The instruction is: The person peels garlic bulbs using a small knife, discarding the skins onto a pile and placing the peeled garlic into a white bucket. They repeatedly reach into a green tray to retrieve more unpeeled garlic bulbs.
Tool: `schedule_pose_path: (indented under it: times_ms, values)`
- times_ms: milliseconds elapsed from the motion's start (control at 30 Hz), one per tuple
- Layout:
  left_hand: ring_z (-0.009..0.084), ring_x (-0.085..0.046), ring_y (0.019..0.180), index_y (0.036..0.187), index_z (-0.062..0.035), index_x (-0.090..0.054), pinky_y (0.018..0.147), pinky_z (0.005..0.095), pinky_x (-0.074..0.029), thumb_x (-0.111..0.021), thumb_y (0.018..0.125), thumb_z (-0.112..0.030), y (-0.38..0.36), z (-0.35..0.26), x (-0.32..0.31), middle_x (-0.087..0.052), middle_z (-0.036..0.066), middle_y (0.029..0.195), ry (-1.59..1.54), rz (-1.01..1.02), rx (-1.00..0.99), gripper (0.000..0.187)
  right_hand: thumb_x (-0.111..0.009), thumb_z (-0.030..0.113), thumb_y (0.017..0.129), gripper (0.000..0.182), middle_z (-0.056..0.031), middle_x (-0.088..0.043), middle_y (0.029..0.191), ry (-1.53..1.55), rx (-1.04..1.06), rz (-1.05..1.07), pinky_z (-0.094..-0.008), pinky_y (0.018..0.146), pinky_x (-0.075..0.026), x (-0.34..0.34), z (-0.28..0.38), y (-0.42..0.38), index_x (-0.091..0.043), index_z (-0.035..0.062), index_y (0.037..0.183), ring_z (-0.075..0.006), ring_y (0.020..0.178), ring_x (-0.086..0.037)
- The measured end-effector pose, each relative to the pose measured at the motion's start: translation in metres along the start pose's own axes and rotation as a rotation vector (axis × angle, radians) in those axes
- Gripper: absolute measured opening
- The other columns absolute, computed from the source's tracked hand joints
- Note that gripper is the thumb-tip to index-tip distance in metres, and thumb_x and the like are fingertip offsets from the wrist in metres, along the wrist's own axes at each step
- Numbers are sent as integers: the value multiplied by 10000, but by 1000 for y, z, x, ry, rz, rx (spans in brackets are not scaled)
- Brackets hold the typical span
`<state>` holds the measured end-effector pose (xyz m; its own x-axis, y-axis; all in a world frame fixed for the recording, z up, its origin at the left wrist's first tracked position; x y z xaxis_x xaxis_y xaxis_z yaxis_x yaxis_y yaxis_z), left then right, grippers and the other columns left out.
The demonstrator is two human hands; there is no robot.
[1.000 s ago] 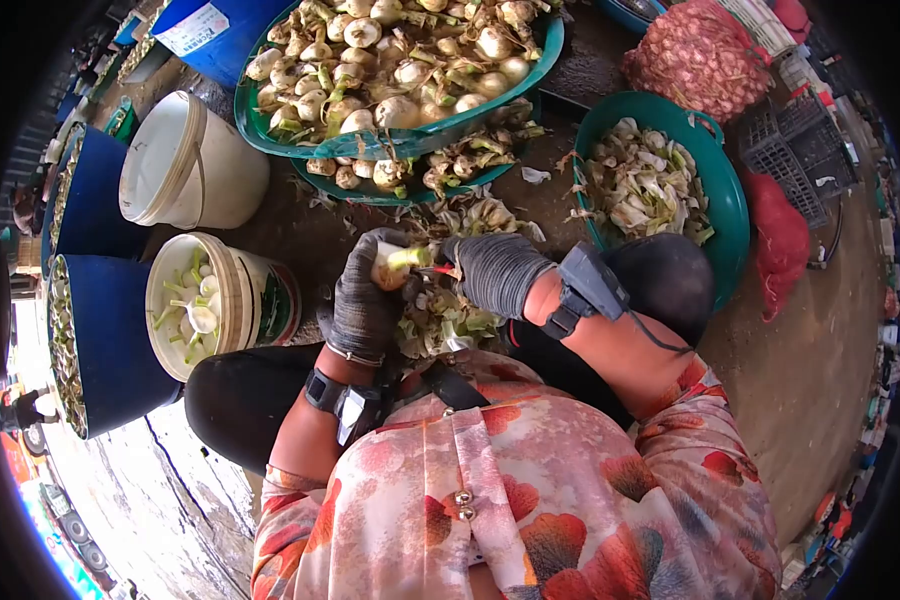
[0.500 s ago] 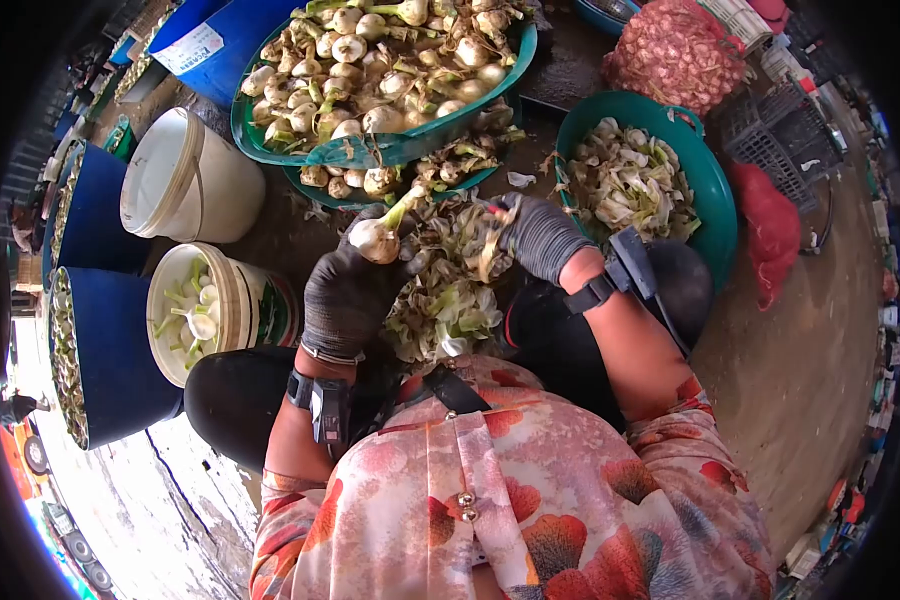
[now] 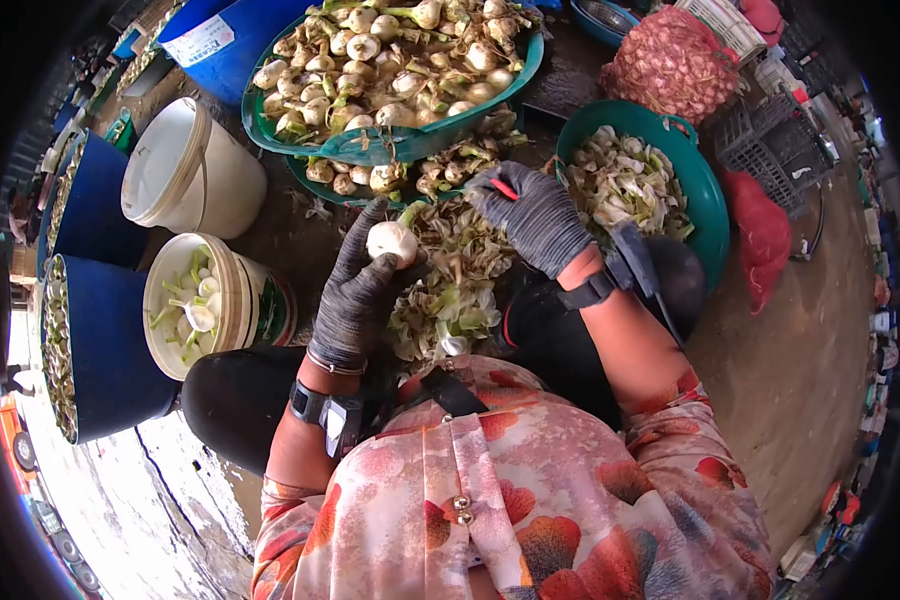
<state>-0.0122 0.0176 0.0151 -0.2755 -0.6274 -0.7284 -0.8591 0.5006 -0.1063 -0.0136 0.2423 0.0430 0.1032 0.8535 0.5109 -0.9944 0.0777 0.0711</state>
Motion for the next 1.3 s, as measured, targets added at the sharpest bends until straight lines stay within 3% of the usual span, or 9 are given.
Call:
schedule_pose_path:
  times_ms: [33,200,467,533,667,800,900,1067,1300]
  values:
    - [195,-594,1082,1449,-52,-399,958,357,-530,-702,877,-82,-1,1,3,-542,99,1275,105,-25,-33,648,-681,189,904,203,-147,-704,985,165,-24,31,-349,810,-539,-2,12,-4,-675,46,1048,-280,916,-687]
    - [163,-587,1091,1384,-36,-465,950,303,-515,-697,883,-55,-2,2,8,-576,96,1239,363,-114,-102,553,-742,194,806,221,-122,-690,917,-296,351,-34,-394,738,-547,-30,65,-23,-689,106,1002,-315,828,-674]
    - [161,-594,1052,1259,-31,-538,946,308,-499,-734,850,-47,-4,3,15,-612,76,1171,653,-152,-237,453,-735,136,796,173,-101,-655,834,-510,327,-107,-400,648,-518,-50,69,-28,-647,84,935,-318,731,-645]
    - [165,-585,1071,1257,-34,-540,961,317,-490,-735,848,-49,-5,3,11,-607,75,1181,547,-121,-204,454,-696,141,837,139,-94,-641,807,-364,62,37,-370,666,-502,-46,63,-21,-628,62,929,-270,734,-641]
    - [177,-556,1132,1326,-45,-510,1004,337,-463,-728,871,-161,-8,3,10,-583,80,1231,398,-28,-112,518,-666,167,845,186,-131,-629,723,140,33,-48,-366,665,-491,-34,26,-4,-621,-4,902,-216,660,-587]
    - [199,-528,1192,1400,-48,-454,1023,346,-454,-731,873,-267,-6,2,6,-528,95,1310,160,75,-21,634,-677,221,886,217,-95,-613,740,77,-192,-194,-348,669,-490,-4,-74,29,-625,15,930,-173,676,-554]
    - [213,-517,1215,1429,-54,-410,1025,351,-455,-746,858,-289,-2,0,6,-498,102,1340,-21,117,47,703,-665,246,917,225,-103,-645,799,19,-235,-222,-339,683,-507,8,-43,23,-636,29,965,-174,707,-592]
    - [212,-518,1208,1477,-79,-322,1026,348,-447,-753,852,-296,0,8,7,-499,111,1333,75,146,46,790,-717,294,839,280,-92,-680,960,-457,530,0,-402,785,-532,-6,59,-5,-686,106,1045,-281,853,-659]
    - [170,-514,1158,1497,-91,-277,1009,296,-430,-700,891,-135,-4,-1,5,-523,98,1280,421,72,84,741,-741,268,754,295,-74,-686,948,-493,580,255,-418,807,-522,-27,53,-2,-714,135,1016,-285,918,-652]
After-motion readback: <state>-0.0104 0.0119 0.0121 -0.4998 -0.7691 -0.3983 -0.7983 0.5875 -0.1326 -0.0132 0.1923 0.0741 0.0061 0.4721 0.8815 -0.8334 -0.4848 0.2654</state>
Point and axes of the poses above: each hand's wrist, its own y-axis towards the middle knuckle, its own x-axis out of the back of the hand, z = x × y, the point moved 3 cm from there along y, towards the middle knuckle
